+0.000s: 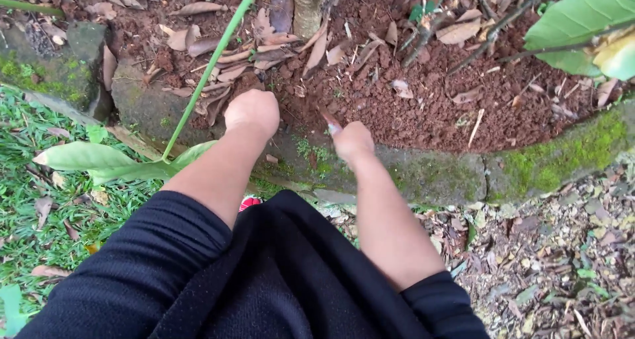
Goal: Digging and loosening soil around a plant using a hand trowel and a stick.
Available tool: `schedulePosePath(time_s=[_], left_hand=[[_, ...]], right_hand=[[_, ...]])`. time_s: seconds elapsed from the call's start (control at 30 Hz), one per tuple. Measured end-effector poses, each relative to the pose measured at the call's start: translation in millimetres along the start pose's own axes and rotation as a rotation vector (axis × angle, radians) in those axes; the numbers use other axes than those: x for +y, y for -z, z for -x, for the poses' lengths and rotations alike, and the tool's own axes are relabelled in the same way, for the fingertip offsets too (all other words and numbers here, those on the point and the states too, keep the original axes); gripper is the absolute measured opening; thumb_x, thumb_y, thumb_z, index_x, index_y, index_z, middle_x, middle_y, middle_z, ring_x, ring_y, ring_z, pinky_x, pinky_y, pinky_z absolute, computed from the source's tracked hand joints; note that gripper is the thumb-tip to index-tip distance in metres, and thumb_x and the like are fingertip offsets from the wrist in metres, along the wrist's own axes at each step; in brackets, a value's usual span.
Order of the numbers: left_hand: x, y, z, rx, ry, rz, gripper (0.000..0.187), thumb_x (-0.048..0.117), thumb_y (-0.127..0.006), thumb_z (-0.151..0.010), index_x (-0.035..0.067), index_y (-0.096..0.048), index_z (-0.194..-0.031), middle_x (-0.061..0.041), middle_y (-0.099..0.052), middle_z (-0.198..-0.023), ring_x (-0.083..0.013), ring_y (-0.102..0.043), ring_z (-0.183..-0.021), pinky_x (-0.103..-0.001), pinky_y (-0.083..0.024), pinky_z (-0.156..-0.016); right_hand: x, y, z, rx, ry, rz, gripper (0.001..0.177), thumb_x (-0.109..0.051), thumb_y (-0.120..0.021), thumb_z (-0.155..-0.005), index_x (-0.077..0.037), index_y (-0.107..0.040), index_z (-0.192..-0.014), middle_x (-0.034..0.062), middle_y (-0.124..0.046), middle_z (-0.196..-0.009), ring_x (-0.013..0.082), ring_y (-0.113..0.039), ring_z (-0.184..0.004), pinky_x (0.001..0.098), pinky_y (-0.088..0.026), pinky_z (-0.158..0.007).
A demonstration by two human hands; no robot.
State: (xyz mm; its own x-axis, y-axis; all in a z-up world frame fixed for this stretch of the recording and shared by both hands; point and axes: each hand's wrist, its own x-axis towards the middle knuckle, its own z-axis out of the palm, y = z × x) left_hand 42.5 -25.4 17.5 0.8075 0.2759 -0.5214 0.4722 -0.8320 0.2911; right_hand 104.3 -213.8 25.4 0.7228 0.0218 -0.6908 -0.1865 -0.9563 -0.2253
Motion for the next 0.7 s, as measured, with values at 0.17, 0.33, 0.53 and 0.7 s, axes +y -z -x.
schedulePosePath(time_s=[0.17, 0.33, 0.53, 0.7], left_hand=[[-32, -20, 8, 0.017, 0.071, -0.015, 0.028, 0.005, -0.054, -0.093, 0.003, -0.081, -0.099, -0.022, -0.079, -0.096, -0.0385, -0.076, -0.101, -0.052, -0.061, -0.086], [-82, -18, 8, 0.077, 0.168, 0.127, 0.028, 0.015, -0.06, -0.094, 0.002, -0.08, -0.11, -0.024, -0.078, -0.107, -0.0417, -0.073, -0.108, -0.054, -0.057, -0.093], [-29, 13, 49, 0.053, 0.156, 0.252, 0.029, 0.025, -0.065, -0.092, 0.01, -0.08, -0.112, -0.023, -0.076, -0.111, -0.0425, -0.07, -0.114, -0.057, -0.056, -0.097], [-13, -16, 35, -0.015, 0.058, 0.144, 0.025, 0.024, -0.063, -0.091, 0.009, -0.081, -0.101, -0.022, -0.078, -0.096, -0.0404, -0.076, -0.099, -0.054, -0.06, -0.093]], right_hand=[[50, -1, -4, 0.081, 0.096, -0.285, 0.038, -0.024, -0.059, -0.101, 0.01, -0.073, -0.111, 0.0209, -0.071, -0.088, 0.033, -0.067, -0.089, 0.0433, -0.053, -0.076], [55, 31, 30, 0.186, 0.174, -0.142, 0.031, -0.021, -0.063, -0.096, 0.003, -0.076, -0.11, 0.0155, -0.069, -0.07, 0.0261, -0.073, -0.065, 0.0458, -0.056, -0.064], [55, 14, 37, 0.134, 0.156, 0.334, 0.034, -0.02, -0.062, -0.094, 0.001, -0.073, -0.119, 0.027, -0.073, -0.103, 0.0462, -0.072, -0.107, 0.0624, -0.06, -0.086], [26, -15, 55, 0.03, 0.123, 0.488, 0.04, -0.014, -0.041, -0.102, 0.003, -0.073, -0.122, 0.0263, -0.075, -0.114, 0.0439, -0.071, -0.113, 0.0605, -0.057, -0.093]])
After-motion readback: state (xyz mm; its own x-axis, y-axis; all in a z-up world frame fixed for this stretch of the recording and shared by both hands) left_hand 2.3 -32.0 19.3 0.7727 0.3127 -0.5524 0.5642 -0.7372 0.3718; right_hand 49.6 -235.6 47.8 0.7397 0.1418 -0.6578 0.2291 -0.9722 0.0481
